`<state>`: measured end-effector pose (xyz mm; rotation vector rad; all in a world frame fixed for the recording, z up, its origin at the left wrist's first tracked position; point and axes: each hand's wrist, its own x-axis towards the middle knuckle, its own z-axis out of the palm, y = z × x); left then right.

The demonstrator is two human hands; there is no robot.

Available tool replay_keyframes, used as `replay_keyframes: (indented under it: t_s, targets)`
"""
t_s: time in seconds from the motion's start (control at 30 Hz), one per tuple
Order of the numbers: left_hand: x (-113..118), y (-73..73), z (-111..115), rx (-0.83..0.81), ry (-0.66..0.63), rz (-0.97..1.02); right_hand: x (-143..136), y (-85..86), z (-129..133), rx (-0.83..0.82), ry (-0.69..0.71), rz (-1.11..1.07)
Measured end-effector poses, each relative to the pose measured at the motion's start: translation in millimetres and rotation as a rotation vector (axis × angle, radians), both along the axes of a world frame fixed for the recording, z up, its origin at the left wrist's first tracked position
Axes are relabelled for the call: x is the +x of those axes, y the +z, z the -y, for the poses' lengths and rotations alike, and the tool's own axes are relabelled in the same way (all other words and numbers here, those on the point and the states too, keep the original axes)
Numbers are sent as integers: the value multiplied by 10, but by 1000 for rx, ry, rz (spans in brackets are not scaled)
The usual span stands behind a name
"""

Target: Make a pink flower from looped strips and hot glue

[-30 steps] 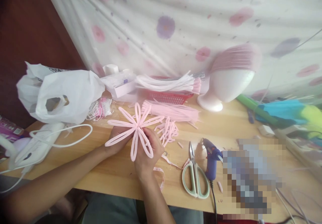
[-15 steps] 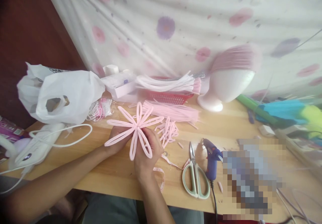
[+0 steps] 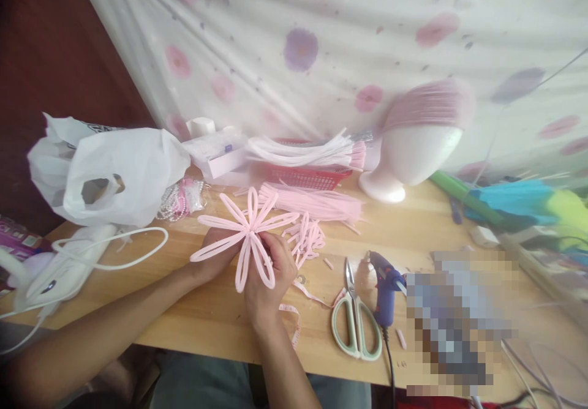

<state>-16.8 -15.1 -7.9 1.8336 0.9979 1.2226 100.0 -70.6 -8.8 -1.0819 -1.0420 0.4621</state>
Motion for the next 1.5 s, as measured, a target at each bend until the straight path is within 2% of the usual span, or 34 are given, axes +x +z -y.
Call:
replay_keyframes:
  t_s: [0.17, 0.27, 0.43, 0.63, 0.77, 1.1, 1.5]
  targets:
    - [15, 90, 18, -75, 48, -59, -7, -21, -5, -29, -11, -3]
    - [0, 113, 26, -73, 34, -80, -7, -41, -10, -28, -14, 11]
    - [-35, 71, 22, -49, 37, -115, 2, -57, -14, -5, -8, 9]
    - [-30, -23, -9, 35, -30, -22, -4, -54, -16, -10, 4, -14]
    - [-33, -47, -15, 23, -25, -13, -6, -45, -16, -13, -3, -2]
    - [-9, 8, 9, 18, -52, -3, -5, -23, -22, -7, -20, -6]
    - [-8, 42, 16, 0, -14, -15, -10, -29, -41, -1, -46, 31]
